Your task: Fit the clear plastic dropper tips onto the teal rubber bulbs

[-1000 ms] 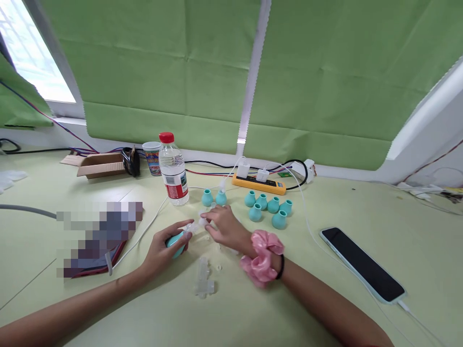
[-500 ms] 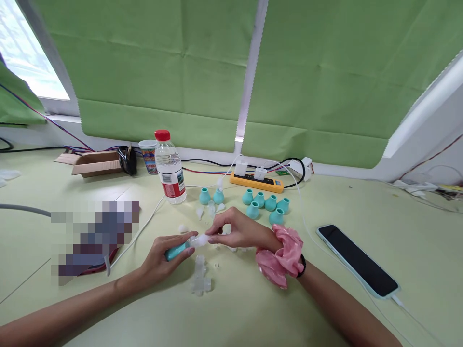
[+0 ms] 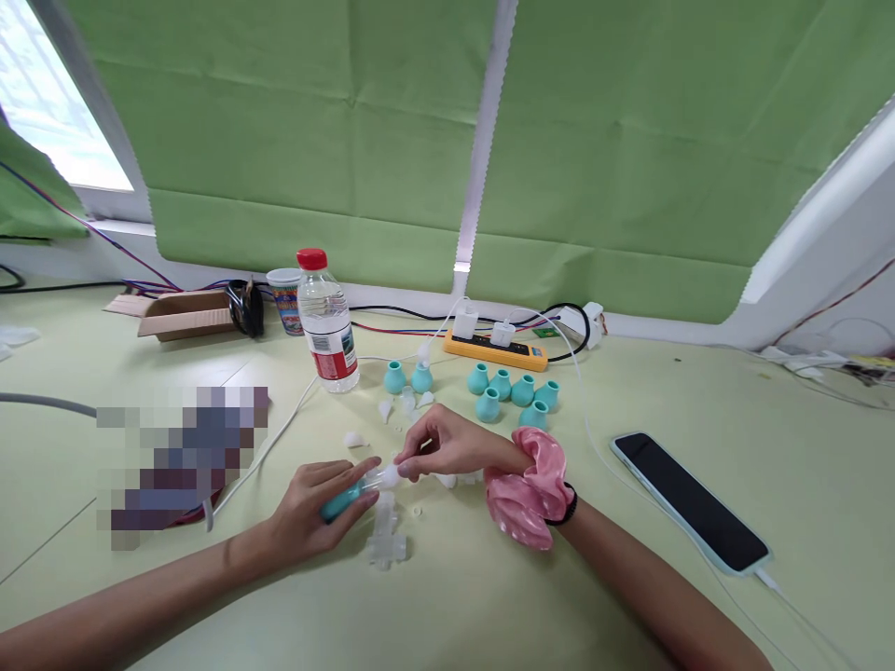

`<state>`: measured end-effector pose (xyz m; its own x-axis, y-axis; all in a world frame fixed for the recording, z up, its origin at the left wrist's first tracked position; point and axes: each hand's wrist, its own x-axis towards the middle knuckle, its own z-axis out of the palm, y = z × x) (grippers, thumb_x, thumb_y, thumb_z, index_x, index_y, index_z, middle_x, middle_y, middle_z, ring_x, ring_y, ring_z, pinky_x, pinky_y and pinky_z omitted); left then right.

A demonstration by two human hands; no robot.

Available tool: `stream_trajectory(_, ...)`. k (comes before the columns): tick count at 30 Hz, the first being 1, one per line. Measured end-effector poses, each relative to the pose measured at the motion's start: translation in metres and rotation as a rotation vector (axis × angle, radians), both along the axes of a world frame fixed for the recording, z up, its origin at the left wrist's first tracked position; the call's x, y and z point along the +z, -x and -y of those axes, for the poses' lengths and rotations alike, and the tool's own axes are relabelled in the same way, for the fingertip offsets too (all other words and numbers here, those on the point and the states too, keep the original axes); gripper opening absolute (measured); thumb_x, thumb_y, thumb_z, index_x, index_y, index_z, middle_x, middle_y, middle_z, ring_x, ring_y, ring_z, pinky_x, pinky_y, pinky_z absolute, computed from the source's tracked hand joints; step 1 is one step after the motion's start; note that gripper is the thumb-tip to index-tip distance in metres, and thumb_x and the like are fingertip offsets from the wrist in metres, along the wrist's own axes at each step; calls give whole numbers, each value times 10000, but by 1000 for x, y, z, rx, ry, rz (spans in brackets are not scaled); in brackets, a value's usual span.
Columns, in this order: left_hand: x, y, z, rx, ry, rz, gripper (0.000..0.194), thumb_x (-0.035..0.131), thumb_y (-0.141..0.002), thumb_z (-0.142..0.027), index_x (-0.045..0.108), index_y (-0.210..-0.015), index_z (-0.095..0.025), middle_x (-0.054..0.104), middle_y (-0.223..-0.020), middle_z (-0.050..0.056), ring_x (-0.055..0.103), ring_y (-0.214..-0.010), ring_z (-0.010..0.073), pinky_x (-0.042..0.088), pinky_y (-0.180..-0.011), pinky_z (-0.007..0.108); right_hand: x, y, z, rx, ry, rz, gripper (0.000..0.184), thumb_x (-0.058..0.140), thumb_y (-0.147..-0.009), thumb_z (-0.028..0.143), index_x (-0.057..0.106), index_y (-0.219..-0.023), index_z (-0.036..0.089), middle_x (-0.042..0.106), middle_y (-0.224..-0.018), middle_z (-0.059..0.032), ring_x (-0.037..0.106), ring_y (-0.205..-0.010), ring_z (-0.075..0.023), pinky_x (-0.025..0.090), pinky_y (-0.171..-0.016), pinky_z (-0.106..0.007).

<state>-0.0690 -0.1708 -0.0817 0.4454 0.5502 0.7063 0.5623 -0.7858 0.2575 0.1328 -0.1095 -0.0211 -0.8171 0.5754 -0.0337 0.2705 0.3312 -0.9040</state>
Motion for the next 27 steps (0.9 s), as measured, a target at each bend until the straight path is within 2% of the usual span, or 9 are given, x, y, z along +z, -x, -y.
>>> stream_trajectory(4, -1, 0, 0, 45, -26, 38, 274, 514, -771, -189, 533, -1028, -96, 521, -509, 1, 447, -427, 94, 352, -427, 205, -8, 3, -2, -13, 72, -109, 167, 620, -684, 261, 646, -695, 97, 625, -634, -36, 539, -572, -87, 418, -523, -185)
stream_trajectory(9, 0, 0, 2, 57, 11, 107, 279, 543, -752, -161, 530, -1026, -114, 616, -630, 48, 548, -509, 116, 435, -501, 214, -15, 6, -2, -59, 130, -202, 147, 637, -671, 246, 650, -710, 104, 628, -635, -32, 555, -578, -94, 441, -560, -209)
stream_trajectory(16, 3, 0, 1, 30, 35, 169, 288, 542, -757, -168, 531, -1044, -144, 652, -763, 68, 607, -632, 132, 481, -594, 218, -9, 7, 1, -112, 155, -202, 150, 659, -645, 246, 658, -712, 111, 632, -619, -29, 570, -579, -99, 452, -557, -208)
stream_trajectory(20, -1, 0, 0, 31, 100, 168, 317, 525, -775, -202, 528, -1087, -148, 647, -770, 71, 603, -629, 131, 480, -590, 218, -10, 6, 3, -174, 111, -156, 196, 696, -591, 260, 666, -722, 117, 640, -650, -35, 563, -567, -101, 446, -515, -198)
stream_trajectory(23, 1, 3, 0, 39, 182, 180, 318, 514, -786, -220, 527, -1097, -153, 638, -785, 69, 588, -627, 127, 472, -582, 220, -9, 8, 5, -213, 59, -153, 207, 685, -601, 277, 669, -734, 120, 646, -657, -42, 561, -560, -103, 443, -496, -197)
stream_trajectory(25, 7, 5, -1, 18, 244, 157, 293, 466, -813, -215, 527, -1093, -156, 622, -852, 79, 584, -706, 138, 472, -625, 235, -2, 9, 7, -257, 8, -144, 206, 669, -616, 295, 670, -718, 117, 646, -637, -44, 562, -548, -105, 444, -485, -198)
stream_trajectory(27, 13, 8, -3, -14, 249, 120, 296, 395, -837, -195, 508, -1109, -161, 574, -996, 101, 548, -890, 172, 460, -741, 283, 12, 6, 6, -331, -84, -134, 196, 658, -622, 303, 667, -687, 118, 641, -610, -40, 557, -525, -102, 443, -472, -196)
